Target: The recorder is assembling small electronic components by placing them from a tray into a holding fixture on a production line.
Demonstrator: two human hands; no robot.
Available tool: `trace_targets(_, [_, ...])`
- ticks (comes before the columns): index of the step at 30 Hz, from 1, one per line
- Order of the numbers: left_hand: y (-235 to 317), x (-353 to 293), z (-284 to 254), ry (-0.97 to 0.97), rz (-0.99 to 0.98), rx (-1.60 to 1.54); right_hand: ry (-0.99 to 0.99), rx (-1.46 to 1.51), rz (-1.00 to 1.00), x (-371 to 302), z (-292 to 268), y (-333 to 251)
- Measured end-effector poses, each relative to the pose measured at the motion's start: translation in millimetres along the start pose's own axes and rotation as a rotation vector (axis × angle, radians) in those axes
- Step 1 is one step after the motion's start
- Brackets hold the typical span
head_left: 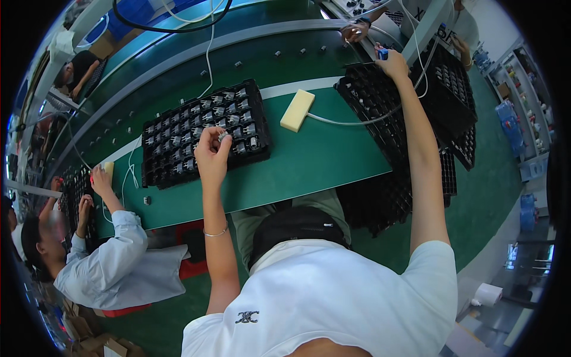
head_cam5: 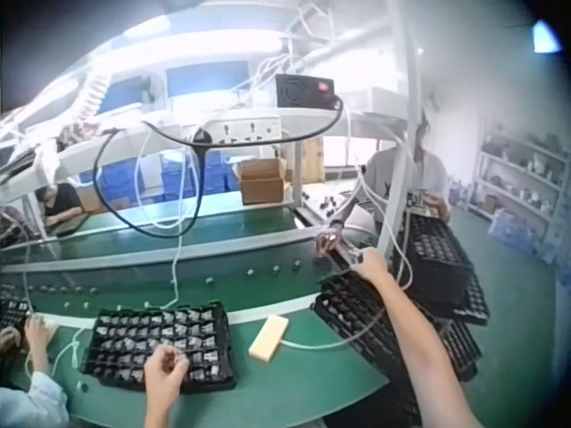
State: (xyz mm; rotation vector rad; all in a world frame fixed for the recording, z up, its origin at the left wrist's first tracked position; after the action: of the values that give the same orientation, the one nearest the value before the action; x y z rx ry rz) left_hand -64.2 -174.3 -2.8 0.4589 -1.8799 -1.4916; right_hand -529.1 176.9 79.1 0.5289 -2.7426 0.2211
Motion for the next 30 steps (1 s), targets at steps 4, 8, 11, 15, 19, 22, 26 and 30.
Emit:
trace_targets(4, [5.7,1.3,7.4,-0.027,0.045,-0.062,-0.001,0.027,0.039,-6.7,-4.0,15.2])
trace_targets(8, [36.5,-7.2,20.5,-0.172,0.009,-0.256,0.034,0.545,-0.165,-37.7,-39.7,-44.3])
trace_targets(11, [68.0,-21.0,51.1,-0.221,-0.124,-0.431,-0.329,1.167,-0.136,-115.2,-46.1,-134.4])
trace_targets(15, [87.3,-27.4,82.0,-0.218,-0.087,-0.545,-0.534,1.497,-0.147,-212.8,-63.2,-219.5])
trace_targets(19, [89.6,-32.1,85.0,-0.212,-0.062,-0.543,-0.61,1.63,-0.166,-245.5,-64.2,-252.2])
trace_targets(22, [88.0,-34.0,79.4,-0.176,-0.049,-0.486,-0.615,1.672,-0.15,-253.8,-63.7,-258.8])
trace_targets(26, [85.7,-39.4,70.2,-0.073,0.021,-0.416,-0.653,1.7,-0.12,-261.4,-60.6,-263.1])
trace_targets(30, [85.3,-44.0,69.4,-0.068,0.075,-0.358,-0.708,1.768,-0.035,-265.8,-47.5,-260.5])
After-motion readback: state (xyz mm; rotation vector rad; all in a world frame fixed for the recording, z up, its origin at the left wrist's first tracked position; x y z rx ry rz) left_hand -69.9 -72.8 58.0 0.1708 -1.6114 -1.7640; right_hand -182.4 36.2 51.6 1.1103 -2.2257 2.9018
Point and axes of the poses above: each hand's wrist, its own x-axis towards the middle knuckle, its own z-axis out of the palm, y = z × x, the point moved 9 cm from there along x, towards the middle knuckle, and after that the axes turned 3 degrees about -x, right-handed, at the moved point
